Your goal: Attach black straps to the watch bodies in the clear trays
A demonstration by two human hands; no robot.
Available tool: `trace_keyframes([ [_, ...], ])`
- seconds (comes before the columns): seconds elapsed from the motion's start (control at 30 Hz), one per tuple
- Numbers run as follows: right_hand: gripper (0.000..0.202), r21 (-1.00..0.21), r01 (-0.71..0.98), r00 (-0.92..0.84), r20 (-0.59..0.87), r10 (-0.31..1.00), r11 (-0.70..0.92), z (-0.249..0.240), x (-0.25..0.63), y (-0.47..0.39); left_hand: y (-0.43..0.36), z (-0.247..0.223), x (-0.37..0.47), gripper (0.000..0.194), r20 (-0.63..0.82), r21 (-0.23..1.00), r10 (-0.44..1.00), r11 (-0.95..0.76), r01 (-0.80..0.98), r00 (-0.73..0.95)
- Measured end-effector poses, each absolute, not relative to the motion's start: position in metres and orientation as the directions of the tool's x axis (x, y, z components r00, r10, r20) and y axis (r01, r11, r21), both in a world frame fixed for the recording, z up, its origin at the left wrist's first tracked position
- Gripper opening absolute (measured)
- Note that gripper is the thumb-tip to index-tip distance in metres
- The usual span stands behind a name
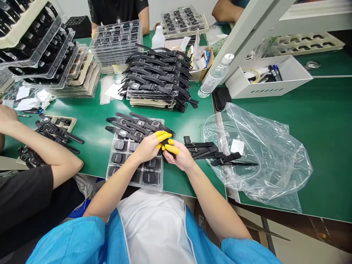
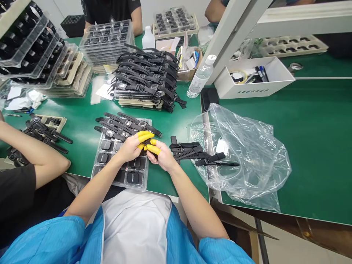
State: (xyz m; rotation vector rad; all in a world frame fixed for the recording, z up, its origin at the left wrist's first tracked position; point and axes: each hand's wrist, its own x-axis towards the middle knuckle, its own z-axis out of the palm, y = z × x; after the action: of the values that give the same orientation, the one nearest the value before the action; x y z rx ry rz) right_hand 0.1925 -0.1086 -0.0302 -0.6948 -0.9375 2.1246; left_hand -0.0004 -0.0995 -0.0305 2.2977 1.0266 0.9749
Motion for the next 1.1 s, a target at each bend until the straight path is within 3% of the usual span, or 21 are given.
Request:
trace_keyframes([
  [0.3,0.038,-0.716,-0.469,-0.602,-0.169,0.780,-0.517,-0.028,0.190,-0.109,-0.102,-0.022,0.003,0.054,0.404,0.621,0.779,-0.619,0.481,0.480],
  [0.57,0.037,-0.683,-0.486,-0.625,-0.165,0.763,-0.546,-0.027,0.193,-0.107,-0.103,-0.015,0.001,0.044,0.418,0.655,0.742,-0.646,0.393,0.525],
  [0.93,0.037,-0.683,-0.421,-0.623,-0.260,0.738,-0.596,-0.033,0.193,-0.106,-0.103,-0.019,0.000,0.037,0.317,0.508,0.761,-0.640,0.577,0.565],
  [1.1,0.038,-0.665,-0.437,-0.627,-0.258,0.735,-0.606,-0.034,0.193,-0.105,-0.105,-0.016,-0.001,0.041,0.323,0.519,0.740,-0.660,0.544,0.590],
])
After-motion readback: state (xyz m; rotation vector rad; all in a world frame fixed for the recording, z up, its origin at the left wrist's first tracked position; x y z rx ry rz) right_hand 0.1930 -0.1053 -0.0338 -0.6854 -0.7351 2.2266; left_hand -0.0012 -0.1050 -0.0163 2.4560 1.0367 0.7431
